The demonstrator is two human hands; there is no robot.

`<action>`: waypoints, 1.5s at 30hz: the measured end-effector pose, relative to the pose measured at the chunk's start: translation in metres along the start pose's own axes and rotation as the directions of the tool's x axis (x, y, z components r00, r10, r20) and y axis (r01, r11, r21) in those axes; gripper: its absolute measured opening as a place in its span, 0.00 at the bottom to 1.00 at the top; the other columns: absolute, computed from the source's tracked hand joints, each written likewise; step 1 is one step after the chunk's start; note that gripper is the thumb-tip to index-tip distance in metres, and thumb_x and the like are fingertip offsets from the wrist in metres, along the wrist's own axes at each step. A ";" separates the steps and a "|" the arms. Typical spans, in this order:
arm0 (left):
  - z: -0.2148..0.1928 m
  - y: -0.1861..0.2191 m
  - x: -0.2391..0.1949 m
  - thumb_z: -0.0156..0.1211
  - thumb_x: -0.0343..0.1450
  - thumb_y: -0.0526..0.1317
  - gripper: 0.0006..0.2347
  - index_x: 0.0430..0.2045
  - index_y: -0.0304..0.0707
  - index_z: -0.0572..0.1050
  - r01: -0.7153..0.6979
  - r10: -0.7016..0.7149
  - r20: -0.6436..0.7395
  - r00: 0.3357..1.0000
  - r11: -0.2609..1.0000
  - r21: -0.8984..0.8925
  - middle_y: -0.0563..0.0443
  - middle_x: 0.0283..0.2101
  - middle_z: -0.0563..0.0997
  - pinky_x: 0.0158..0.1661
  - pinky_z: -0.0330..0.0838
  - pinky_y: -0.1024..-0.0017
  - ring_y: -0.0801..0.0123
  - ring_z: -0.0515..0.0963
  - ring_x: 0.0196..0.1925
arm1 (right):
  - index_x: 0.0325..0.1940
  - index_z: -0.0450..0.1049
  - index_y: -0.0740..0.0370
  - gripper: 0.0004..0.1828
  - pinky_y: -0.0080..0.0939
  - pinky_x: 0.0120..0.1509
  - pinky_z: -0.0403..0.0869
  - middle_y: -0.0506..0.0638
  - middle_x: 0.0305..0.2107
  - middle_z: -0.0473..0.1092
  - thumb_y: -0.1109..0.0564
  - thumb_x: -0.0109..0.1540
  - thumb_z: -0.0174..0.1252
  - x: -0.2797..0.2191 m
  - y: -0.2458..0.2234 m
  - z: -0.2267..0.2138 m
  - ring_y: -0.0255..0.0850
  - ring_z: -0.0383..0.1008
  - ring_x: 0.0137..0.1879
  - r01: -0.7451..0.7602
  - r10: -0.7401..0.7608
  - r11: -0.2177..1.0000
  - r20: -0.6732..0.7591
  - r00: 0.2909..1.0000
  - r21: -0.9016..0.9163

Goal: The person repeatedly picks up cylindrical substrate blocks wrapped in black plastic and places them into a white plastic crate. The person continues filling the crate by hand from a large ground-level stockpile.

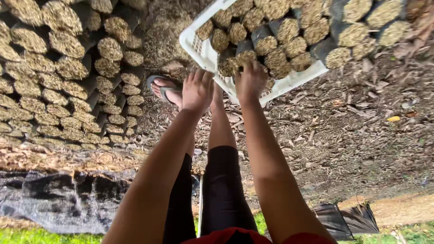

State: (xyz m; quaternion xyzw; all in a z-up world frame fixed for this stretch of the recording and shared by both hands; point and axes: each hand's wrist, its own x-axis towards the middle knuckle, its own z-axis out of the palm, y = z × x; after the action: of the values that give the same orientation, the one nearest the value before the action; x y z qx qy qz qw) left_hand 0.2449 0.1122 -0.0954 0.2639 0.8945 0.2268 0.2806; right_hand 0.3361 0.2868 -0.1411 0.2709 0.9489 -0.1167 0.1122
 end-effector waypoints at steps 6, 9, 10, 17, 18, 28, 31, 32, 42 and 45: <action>-0.001 0.001 0.042 0.57 0.74 0.37 0.05 0.41 0.41 0.76 0.040 -0.043 -0.073 0.996 0.999 -0.035 0.49 0.43 0.78 0.48 0.72 0.58 0.57 0.78 0.47 | 0.35 0.78 0.56 0.13 0.43 0.47 0.66 0.53 0.41 0.77 0.50 0.55 0.74 0.014 0.004 0.044 0.41 0.76 0.38 0.024 -0.019 0.988 0.034 0.999 -0.153; -0.002 -0.002 0.039 0.57 0.74 0.36 0.05 0.40 0.40 0.77 0.069 -0.072 -0.063 0.995 0.996 -0.061 0.49 0.44 0.78 0.48 0.71 0.57 0.57 0.78 0.47 | 0.34 0.77 0.55 0.10 0.41 0.48 0.66 0.52 0.42 0.77 0.53 0.58 0.72 0.004 0.009 0.046 0.38 0.75 0.37 0.070 -0.074 0.990 -0.033 0.997 -0.121; -0.004 -0.003 0.037 0.57 0.74 0.37 0.05 0.41 0.40 0.77 0.072 -0.076 -0.058 0.995 0.995 -0.063 0.49 0.44 0.78 0.49 0.71 0.57 0.57 0.78 0.47 | 0.34 0.76 0.55 0.09 0.40 0.49 0.66 0.53 0.42 0.77 0.54 0.58 0.71 0.003 0.009 0.043 0.36 0.74 0.37 0.095 -0.105 0.990 -0.091 0.990 -0.107; -0.026 -0.007 0.028 0.57 0.73 0.38 0.07 0.42 0.41 0.78 0.094 -0.095 -0.011 0.995 0.994 -0.055 0.47 0.44 0.78 0.51 0.71 0.55 0.55 0.78 0.50 | 0.32 0.77 0.55 0.07 0.44 0.50 0.65 0.47 0.34 0.76 0.57 0.58 0.70 0.014 -0.009 -0.013 0.38 0.73 0.36 0.129 -0.129 0.992 -0.050 0.990 -0.019; -0.030 -0.012 0.022 0.57 0.72 0.38 0.08 0.42 0.41 0.78 0.102 -0.102 -0.003 0.995 0.993 -0.056 0.46 0.44 0.78 0.51 0.71 0.55 0.54 0.78 0.50 | 0.32 0.77 0.56 0.07 0.45 0.50 0.65 0.49 0.32 0.75 0.57 0.57 0.71 0.012 -0.014 -0.023 0.39 0.73 0.35 0.136 -0.136 0.991 -0.040 0.990 -0.014; -0.129 -0.041 -0.035 0.61 0.68 0.39 0.10 0.41 0.37 0.78 0.178 -0.184 -0.002 0.983 0.955 -0.236 0.42 0.47 0.80 0.49 0.72 0.54 0.50 0.79 0.51 | 0.34 0.80 0.57 0.06 0.51 0.61 0.65 0.52 0.35 0.78 0.55 0.58 0.69 0.053 -0.082 -0.190 0.45 0.76 0.41 0.371 -0.369 0.921 0.044 0.928 -0.117; -0.168 -0.053 -0.038 0.60 0.69 0.37 0.11 0.44 0.38 0.78 0.167 -0.186 -0.066 0.980 0.960 -0.226 0.43 0.47 0.80 0.51 0.73 0.56 0.52 0.79 0.50 | 0.35 0.80 0.56 0.07 0.50 0.62 0.65 0.51 0.36 0.77 0.52 0.60 0.69 0.105 -0.102 -0.227 0.44 0.76 0.41 0.518 -0.514 0.839 0.071 0.855 -0.166; -0.181 -0.059 -0.036 0.60 0.70 0.37 0.10 0.43 0.37 0.78 0.167 -0.193 -0.103 0.976 0.961 -0.222 0.43 0.48 0.80 0.51 0.73 0.56 0.52 0.79 0.50 | 0.35 0.80 0.55 0.08 0.51 0.64 0.65 0.51 0.36 0.77 0.51 0.61 0.69 0.125 -0.110 -0.235 0.43 0.76 0.41 0.571 -0.571 0.797 0.063 0.818 -0.196; -0.269 -0.118 0.076 0.61 0.71 0.34 0.08 0.42 0.33 0.78 0.100 -0.256 -0.390 0.885 0.921 -0.377 0.44 0.48 0.80 0.51 0.73 0.57 0.52 0.79 0.49 | 0.32 0.76 0.58 0.12 0.50 0.64 0.68 0.47 0.32 0.73 0.62 0.71 0.63 0.386 -0.242 -0.244 0.38 0.73 0.40 0.894 -0.926 0.341 0.063 0.373 -0.290; -0.287 -0.130 0.119 0.62 0.72 0.33 0.08 0.43 0.34 0.78 0.093 -0.317 -0.434 0.843 0.881 -0.463 0.44 0.48 0.80 0.50 0.74 0.59 0.53 0.80 0.49 | 0.33 0.74 0.59 0.06 0.46 0.61 0.68 0.47 0.33 0.72 0.65 0.64 0.62 0.429 -0.275 -0.242 0.40 0.73 0.43 0.932 -0.964 0.227 0.071 0.256 -0.282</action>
State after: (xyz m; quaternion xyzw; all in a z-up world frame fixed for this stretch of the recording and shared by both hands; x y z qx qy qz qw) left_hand -0.0622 0.0110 -0.0004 0.0293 0.8884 0.4438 0.1140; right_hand -0.2038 0.3371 0.0144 -0.3725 0.9279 -0.0156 -0.0029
